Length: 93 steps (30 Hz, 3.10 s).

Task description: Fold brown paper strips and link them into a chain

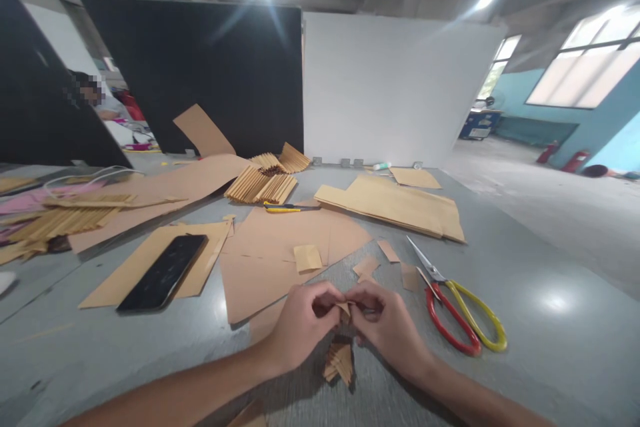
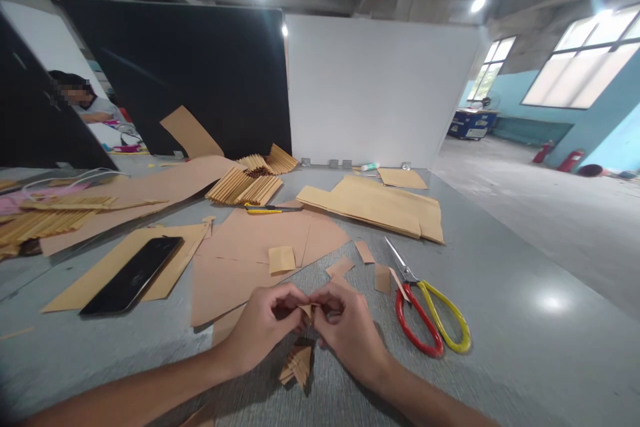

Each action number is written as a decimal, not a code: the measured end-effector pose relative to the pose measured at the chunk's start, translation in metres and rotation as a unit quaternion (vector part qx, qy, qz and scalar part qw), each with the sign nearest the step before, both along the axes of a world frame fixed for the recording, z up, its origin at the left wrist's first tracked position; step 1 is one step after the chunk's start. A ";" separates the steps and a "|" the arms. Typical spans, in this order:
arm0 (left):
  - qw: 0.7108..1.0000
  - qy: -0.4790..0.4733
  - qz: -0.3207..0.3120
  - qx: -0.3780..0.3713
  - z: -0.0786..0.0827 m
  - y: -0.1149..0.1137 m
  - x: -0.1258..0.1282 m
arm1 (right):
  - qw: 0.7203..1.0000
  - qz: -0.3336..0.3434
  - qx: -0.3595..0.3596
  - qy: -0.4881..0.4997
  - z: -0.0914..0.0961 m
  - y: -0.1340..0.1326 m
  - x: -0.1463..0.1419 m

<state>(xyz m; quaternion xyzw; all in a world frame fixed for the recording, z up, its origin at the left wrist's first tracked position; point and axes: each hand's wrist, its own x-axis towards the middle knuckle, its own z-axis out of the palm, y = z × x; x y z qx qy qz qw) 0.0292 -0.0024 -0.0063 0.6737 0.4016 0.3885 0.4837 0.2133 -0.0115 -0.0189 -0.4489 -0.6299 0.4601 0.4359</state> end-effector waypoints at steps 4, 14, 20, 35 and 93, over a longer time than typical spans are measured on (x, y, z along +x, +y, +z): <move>0.997 0.048 0.024 0.048 0.003 -0.001 0.003 | 1.000 0.002 0.013 -0.002 0.006 -0.003 -0.002; 0.997 0.061 0.024 0.037 0.002 0.001 0.002 | 0.970 -0.055 0.163 -0.171 0.009 -0.008 -0.002; 0.996 0.075 0.019 0.054 0.008 0.002 0.002 | 0.968 -0.048 0.155 -0.193 0.012 -0.006 0.000; 0.999 0.022 -0.038 0.021 0.010 -0.001 0.003 | 0.992 -0.020 0.076 -0.097 0.009 0.000 0.002; 0.977 0.104 -0.035 0.182 0.010 -0.014 0.001 | 0.996 -0.073 -0.043 -0.039 0.017 -0.012 0.002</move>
